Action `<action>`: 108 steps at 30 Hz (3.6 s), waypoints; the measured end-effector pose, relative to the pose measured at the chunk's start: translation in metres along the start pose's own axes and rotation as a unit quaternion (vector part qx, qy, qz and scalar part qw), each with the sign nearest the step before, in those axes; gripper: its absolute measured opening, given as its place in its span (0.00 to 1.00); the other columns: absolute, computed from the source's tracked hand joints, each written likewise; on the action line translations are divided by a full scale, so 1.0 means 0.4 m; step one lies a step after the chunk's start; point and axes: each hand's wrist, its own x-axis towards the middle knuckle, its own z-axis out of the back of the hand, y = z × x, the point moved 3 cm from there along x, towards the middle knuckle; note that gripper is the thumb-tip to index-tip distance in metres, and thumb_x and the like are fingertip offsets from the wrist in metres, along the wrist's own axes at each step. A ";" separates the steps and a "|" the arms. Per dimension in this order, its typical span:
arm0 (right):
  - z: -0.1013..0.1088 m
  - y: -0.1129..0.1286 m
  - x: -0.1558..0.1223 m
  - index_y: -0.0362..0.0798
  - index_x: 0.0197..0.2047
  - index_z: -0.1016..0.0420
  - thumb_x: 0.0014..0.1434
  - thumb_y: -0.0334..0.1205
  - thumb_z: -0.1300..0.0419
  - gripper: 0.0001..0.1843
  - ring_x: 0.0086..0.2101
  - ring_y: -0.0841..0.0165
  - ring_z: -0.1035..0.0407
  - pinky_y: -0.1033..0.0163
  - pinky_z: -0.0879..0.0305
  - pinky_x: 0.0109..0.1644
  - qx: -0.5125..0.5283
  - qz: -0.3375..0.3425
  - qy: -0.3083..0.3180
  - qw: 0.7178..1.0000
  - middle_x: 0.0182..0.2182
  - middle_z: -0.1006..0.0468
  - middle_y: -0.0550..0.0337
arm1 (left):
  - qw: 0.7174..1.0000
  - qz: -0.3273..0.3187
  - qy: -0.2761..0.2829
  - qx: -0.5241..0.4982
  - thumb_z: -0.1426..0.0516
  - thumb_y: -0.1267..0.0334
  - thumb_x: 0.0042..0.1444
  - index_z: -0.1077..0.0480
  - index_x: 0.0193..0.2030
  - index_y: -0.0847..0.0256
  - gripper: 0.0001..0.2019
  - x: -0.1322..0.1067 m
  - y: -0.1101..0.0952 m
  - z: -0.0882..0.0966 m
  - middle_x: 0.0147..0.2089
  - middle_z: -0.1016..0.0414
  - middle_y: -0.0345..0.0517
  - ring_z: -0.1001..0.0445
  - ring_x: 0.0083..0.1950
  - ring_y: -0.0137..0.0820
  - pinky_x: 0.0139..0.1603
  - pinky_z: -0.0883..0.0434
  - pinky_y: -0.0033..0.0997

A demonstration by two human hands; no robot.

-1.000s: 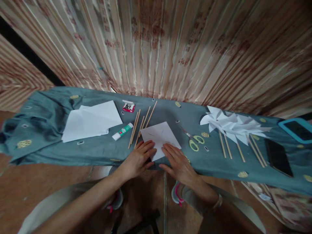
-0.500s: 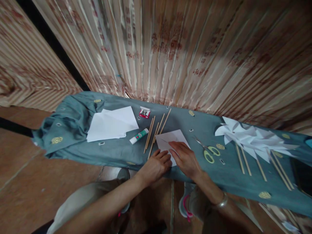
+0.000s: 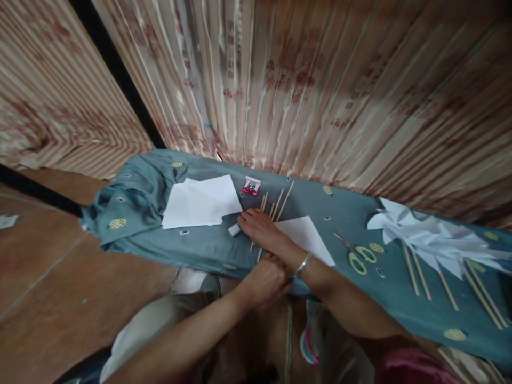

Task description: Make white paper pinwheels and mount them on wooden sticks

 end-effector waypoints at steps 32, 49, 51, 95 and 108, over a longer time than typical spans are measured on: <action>0.025 -0.102 -0.383 0.51 0.43 0.20 0.46 0.39 0.30 0.18 0.45 0.64 0.27 0.55 0.36 0.56 0.706 -0.268 -0.200 0.623 0.41 0.18 0.60 | 0.656 0.271 -0.109 -0.696 0.31 0.62 0.40 0.22 0.45 0.64 0.22 0.070 0.055 0.045 0.46 0.20 0.48 0.25 0.50 0.36 0.57 0.35 0.36; 0.012 -0.123 -0.447 0.47 0.39 0.22 0.43 0.42 0.28 0.18 0.31 0.67 0.25 0.62 0.28 0.36 0.801 -0.282 -0.102 0.518 0.30 0.19 0.58 | 0.585 0.304 0.030 -0.751 0.32 0.49 0.41 0.26 0.30 0.67 0.21 0.064 -0.050 -0.002 0.25 0.26 0.41 0.32 0.24 0.20 0.29 0.36 0.22; 0.011 -0.113 -0.456 0.46 0.36 0.22 0.44 0.42 0.28 0.16 0.30 0.68 0.26 0.64 0.29 0.34 0.798 -0.290 -0.109 0.518 0.29 0.19 0.58 | 0.576 0.308 0.024 -0.757 0.33 0.47 0.41 0.26 0.30 0.67 0.22 0.053 -0.065 -0.009 0.25 0.26 0.41 0.32 0.24 0.21 0.28 0.36 0.23; 0.004 -0.108 -0.464 0.48 0.30 0.25 0.37 0.43 0.27 0.17 0.29 0.68 0.28 0.61 0.30 0.38 0.719 -0.399 -0.257 0.508 0.27 0.21 0.63 | 0.638 0.323 -0.051 -0.697 0.32 0.51 0.39 0.23 0.39 0.66 0.24 0.081 -0.025 0.031 0.34 0.21 0.45 0.24 0.32 0.29 0.36 0.27 0.28; 0.082 -0.069 -0.469 0.52 0.44 0.25 0.52 0.38 0.35 0.14 0.42 0.65 0.28 0.59 0.35 0.49 0.492 -0.307 -0.189 0.793 0.39 0.22 0.60 | 0.660 0.304 -0.085 -0.682 0.29 0.61 0.35 0.22 0.43 0.64 0.24 0.063 0.009 -0.008 0.33 0.19 0.43 0.24 0.34 0.31 0.42 0.29 0.29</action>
